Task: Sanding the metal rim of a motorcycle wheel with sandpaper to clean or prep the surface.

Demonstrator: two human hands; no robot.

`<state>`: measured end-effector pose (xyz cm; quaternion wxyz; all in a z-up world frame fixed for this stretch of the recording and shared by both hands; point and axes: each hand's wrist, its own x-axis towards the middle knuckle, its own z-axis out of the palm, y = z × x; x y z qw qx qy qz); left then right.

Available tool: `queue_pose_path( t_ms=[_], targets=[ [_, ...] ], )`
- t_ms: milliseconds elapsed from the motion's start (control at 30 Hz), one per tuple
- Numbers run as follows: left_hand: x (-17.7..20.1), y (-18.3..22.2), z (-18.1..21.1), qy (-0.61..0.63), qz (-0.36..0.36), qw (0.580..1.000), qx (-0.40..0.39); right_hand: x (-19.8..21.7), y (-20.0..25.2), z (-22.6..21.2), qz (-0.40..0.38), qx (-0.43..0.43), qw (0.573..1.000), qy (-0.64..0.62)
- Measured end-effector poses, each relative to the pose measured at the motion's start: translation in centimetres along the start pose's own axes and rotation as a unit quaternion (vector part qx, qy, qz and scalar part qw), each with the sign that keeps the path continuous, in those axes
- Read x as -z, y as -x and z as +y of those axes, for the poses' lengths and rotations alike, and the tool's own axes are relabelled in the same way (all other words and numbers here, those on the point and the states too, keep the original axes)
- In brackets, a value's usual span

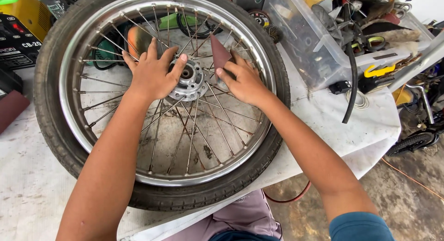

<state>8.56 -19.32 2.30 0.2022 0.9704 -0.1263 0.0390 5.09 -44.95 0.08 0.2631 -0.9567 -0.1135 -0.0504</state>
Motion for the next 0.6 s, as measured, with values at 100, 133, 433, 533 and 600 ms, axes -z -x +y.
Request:
queue_pose_path(
  t_ms=[100,133,433,533,600],
  targets=[
    [0.0,-0.1,0.0,-0.002,0.003,1.0,0.0,0.2,-0.4,-0.9,-0.006,-0.037,0.999,-0.002],
    [-0.1,-0.1,-0.1,-0.003,0.003,1.0,0.0,0.1,-0.4,-1.2,-0.006,-0.049,0.999,0.001],
    [-0.4,-0.3,0.3,-0.015,0.006,1.0,0.015,-2.8,-2.7,-1.4,-0.016,-0.093,0.995,0.035],
    [0.8,-0.6,1.1,-0.018,-0.046,0.999,0.009,-2.4,-2.9,-3.6,-0.036,-0.144,0.989,0.018],
    [0.1,-0.1,0.7,-0.011,-0.041,0.999,0.003,-2.1,-0.5,-3.9,-0.054,-0.13,0.989,0.034]
  ],
)
